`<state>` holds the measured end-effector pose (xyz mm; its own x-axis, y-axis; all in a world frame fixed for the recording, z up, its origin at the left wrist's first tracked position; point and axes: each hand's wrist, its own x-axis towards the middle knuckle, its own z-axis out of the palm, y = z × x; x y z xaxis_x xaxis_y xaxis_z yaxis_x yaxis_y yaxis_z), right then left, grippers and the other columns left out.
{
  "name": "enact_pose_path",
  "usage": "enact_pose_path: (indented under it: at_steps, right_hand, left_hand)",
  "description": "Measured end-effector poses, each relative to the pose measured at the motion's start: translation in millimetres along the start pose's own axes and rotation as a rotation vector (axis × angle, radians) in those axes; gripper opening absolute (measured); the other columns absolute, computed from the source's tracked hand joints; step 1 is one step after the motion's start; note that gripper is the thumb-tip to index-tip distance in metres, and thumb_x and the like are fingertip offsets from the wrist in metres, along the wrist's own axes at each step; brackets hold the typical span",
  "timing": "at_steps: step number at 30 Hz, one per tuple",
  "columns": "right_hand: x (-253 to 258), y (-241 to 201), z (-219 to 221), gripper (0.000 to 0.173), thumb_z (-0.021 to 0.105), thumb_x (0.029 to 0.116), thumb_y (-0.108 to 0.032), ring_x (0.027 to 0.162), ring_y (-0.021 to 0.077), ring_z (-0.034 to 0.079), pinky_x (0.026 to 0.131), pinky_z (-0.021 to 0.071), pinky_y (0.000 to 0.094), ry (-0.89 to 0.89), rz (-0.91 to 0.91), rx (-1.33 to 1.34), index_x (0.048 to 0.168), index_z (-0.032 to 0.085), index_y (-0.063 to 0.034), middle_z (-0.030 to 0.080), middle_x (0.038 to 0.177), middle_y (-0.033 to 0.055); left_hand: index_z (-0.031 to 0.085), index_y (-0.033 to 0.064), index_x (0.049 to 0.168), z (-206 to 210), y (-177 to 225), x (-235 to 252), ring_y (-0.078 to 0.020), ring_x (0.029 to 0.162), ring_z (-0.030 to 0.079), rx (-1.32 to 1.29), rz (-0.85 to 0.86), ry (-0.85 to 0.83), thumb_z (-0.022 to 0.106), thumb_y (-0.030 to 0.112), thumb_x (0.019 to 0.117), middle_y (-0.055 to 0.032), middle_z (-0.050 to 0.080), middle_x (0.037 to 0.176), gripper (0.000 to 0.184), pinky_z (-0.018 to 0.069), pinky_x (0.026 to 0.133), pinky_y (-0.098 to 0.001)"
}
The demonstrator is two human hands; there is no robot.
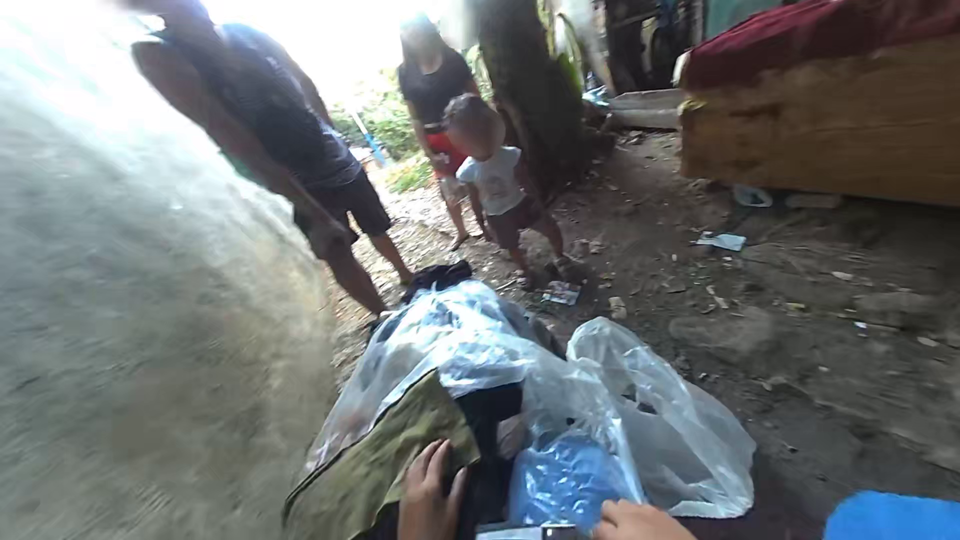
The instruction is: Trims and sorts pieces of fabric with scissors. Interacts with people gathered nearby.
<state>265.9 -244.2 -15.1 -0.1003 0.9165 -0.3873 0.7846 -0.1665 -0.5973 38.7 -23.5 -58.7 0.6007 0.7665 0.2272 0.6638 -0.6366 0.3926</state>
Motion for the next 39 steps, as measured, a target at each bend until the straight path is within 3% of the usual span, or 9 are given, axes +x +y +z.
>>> enact_pose_path:
  at_steps: [3, 7, 10, 14, 17, 21, 26, 33, 39]
  right_hand:
    - [7.1, 4.0, -4.6, 0.036, 0.062, 0.1013, -0.022, 0.112, 0.0452, 0.065, 0.097, 0.0503, 0.0614, 0.132, -0.098, 0.141, 0.127, 0.065, 0.0043, 0.066, 0.12, 0.0286]
    - [33.2, -1.5, -6.6, 0.035, 0.06, 0.1017, -0.017, 0.101, 0.0379, 0.069, 0.094, 0.0535, 0.0525, 0.186, -0.209, 0.421, 0.124, 0.064, 0.0094, 0.069, 0.11, 0.0269]
    - [65.6, -9.5, -31.9, 0.041, 0.059, 0.1034, -0.019, 0.117, 0.0366, 0.064, 0.104, 0.0487, 0.0496, 0.036, -0.185, 0.516, 0.134, 0.059, 0.0081, 0.064, 0.127, 0.0273]
    - [90.2, -14.6, -157.5, 0.046, 0.064, 0.1021, -0.024, 0.131, 0.0453, 0.054, 0.112, 0.0363, 0.0632, -0.224, -0.069, 0.045, 0.14, 0.058, 0.0011, 0.06, 0.136, 0.029]
    - [90.9, -13.1, -268.8, 0.043, 0.058, 0.1054, -0.024, 0.128, 0.0418, 0.056, 0.111, 0.0374, 0.0587, -0.127, 0.102, -0.08, 0.136, 0.06, 0.006, 0.061, 0.132, 0.0288]
    - [83.1, 3.2, -352.0, 0.051, 0.065, 0.1011, -0.038, 0.129, 0.0406, 0.055, 0.111, 0.0355, 0.0592, 0.026, 0.451, -0.247, 0.126, 0.066, 0.0069, 0.063, 0.13, 0.0276]
    - [76.8, 8.1, -361.6, 0.056, 0.061, 0.1032, -0.037, 0.133, 0.0371, 0.052, 0.113, 0.0343, 0.0509, -0.007, 0.624, -0.154, 0.136, 0.058, 0.0088, 0.057, 0.138, 0.0276]
    - [99.9, 28.3, -372.8, 0.058, 0.062, 0.1023, -0.038, 0.131, 0.0339, 0.054, 0.112, 0.0364, 0.0466, -0.055, 0.645, -0.114, 0.136, 0.057, 0.0082, 0.06, 0.136, 0.0248]
    - [116.7, 14.2, -374.4, 0.057, 0.062, 0.1028, -0.038, 0.132, 0.0333, 0.054, 0.112, 0.036, 0.047, -0.074, 0.681, -0.123, 0.136, 0.057, 0.0074, 0.06, 0.137, 0.0236]
  left_hand:
    - [0.077, 0.0002, 0.11, 13.6, -2.5, 2.3, -0.0452, 0.119, 0.064, 0.067, -0.003, 0.135, 0.066, 0.013, 0.0953, -0.0236, 0.07, 0.122, 0.022, 0.0489, 0.104, -0.0592]
    - [0.073, -0.007, 0.107, 12.3, 13.8, 8.6, -0.0449, 0.108, 0.068, -0.001, -0.119, 0.234, 0.058, 0.008, 0.0994, -0.0255, 0.072, 0.111, 0.022, 0.052, 0.097, -0.0596]
    - [0.07, -0.0104, 0.11, 5.2, 37.8, 14.3, -0.0447, 0.103, 0.069, -0.095, -0.144, 0.273, 0.056, 0.008, 0.1007, -0.0271, 0.071, 0.107, 0.024, 0.0542, 0.094, -0.0576]
    - [0.072, -0.0075, 0.108, 15.3, 33.1, 17.6, -0.0436, 0.103, 0.07, -0.049, -0.053, 0.179, 0.058, 0.008, 0.0996, -0.0252, 0.072, 0.105, 0.022, 0.0555, 0.093, -0.0556]
    - [0.072, -0.0073, 0.107, 32.4, 7.2, 12.4, -0.045, 0.098, 0.07, -0.079, 0.033, 0.146, 0.06, 0.013, 0.0986, -0.0254, 0.072, 0.101, 0.025, 0.0547, 0.091, -0.0571]
    - [0.069, -0.0013, 0.121, 28.9, 0.9, 21.9, -0.0435, 0.11, 0.066, -0.14, -0.046, -0.124, 0.082, 0.043, 0.0826, -0.0248, 0.069, 0.115, 0.06, 0.0513, 0.099, -0.0575]
    - [0.067, 0.0039, 0.125, 24.2, -14.1, 36.8, -0.0383, 0.118, 0.063, -0.218, -0.048, -0.294, 0.076, 0.036, 0.0891, -0.0211, 0.066, 0.124, 0.048, 0.0497, 0.102, -0.0562]
    - [0.075, 0.0018, 0.103, 58.4, -16.3, 15.9, -0.0394, 0.089, 0.072, -0.186, 0.046, 0.169, 0.07, 0.023, 0.091, -0.0199, 0.072, 0.095, 0.025, 0.058, 0.079, -0.0571]
    - [0.076, 0.0031, 0.1, 70.5, -18.9, 14.7, -0.0372, 0.083, 0.073, -0.131, 0.05, 0.29, 0.067, 0.027, 0.092, -0.0178, 0.072, 0.09, 0.027, 0.0594, 0.074, -0.0527]
